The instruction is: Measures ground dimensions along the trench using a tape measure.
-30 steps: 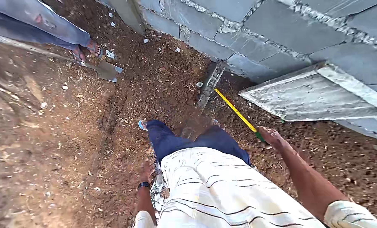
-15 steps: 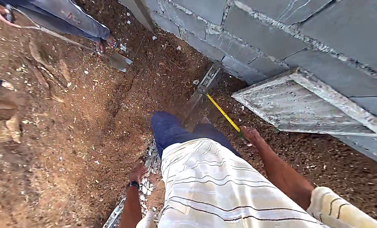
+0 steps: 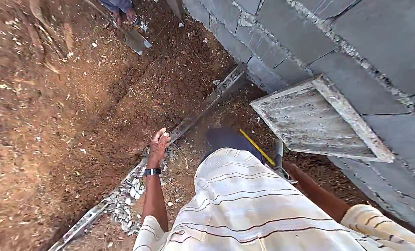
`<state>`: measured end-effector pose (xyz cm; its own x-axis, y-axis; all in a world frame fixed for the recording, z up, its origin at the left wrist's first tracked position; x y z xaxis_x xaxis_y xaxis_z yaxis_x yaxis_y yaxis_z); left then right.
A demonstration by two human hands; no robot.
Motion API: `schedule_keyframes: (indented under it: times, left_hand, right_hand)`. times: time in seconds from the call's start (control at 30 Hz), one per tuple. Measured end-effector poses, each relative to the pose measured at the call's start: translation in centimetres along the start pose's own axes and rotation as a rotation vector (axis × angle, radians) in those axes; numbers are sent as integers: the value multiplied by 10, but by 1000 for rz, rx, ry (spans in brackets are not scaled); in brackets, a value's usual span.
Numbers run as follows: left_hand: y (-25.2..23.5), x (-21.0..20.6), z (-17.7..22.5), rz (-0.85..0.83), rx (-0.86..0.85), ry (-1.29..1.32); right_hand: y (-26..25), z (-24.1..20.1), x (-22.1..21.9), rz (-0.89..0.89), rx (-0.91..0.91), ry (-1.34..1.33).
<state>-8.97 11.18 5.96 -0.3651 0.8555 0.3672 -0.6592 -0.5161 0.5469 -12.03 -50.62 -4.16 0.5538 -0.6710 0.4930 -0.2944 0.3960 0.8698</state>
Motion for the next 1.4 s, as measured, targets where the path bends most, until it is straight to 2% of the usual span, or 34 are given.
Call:
schedule_keyframes:
  times: [0.13, 0.23, 0.3, 0.4, 0.5, 0.6, 0.7, 0.83, 0.93, 1.03, 1.1, 1.17, 1.23, 1.3, 1.4]
  left_hand:
    - [125, -16, -164, -20, 352, -46]
    - [207, -29, -246, -38, 595, -113]
    - [255, -32, -274, -29, 712, -68]
    - [300, -38, -315, 146, 806, 86]
    - [319, -49, -359, 343, 840, 274]
    - [326, -68, -377, 368, 884, 377]
    - [319, -82, -374, 384, 886, 420]
    - [300, -102, -348, 469, 856, 562]
    - [289, -104, -330, 462, 845, 636]
    - [262, -95, -310, 399, 761, 564]
    - [228, -89, -293, 326, 673, 395]
    - [189, -95, -260, 180, 543, 255]
    - [154, -114, -210, 49, 422, 196]
    - [134, -142, -161, -12, 394, 299]
    - [117, -179, -115, 43, 466, 628]
  right_hand:
    - [12, 23, 5, 31, -23, -58]
    - [5, 17, 11, 41, -4, -120]
    - [6, 12, 15, 53, 16, -132]
    - [0, 1, 27, 61, 79, -130]
    - [4, -16, 37, 58, 135, -119]
    - [9, -27, 46, 61, 144, -115]
    - [0, -33, 40, 79, 192, -73]
    - [-21, -37, 26, 23, 251, 13]
    - [-44, -37, 6, 55, 260, -30]
    - [-25, -67, 7, 39, 244, -62]
    - [-13, -93, 7, 41, 220, -92]
    - [-2, -123, 0, 12, 242, -37]
    - [21, -159, -13, -59, 340, 55]
    - [55, -189, -35, -145, 477, 195]
    - [99, -207, -75, -316, 588, 356]
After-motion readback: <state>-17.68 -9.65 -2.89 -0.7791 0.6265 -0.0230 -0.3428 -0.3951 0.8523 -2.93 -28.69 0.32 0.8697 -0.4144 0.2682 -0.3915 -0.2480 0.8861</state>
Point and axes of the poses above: each hand's wrist, its own y-axis away from the middle knuckle, its own x-axis out of the back of the hand, z = x × y, the point moved 3 cm from there along -y, towards the middle knuckle, and after that the axes turned 9 degrees about z, right-handed, at the moved point
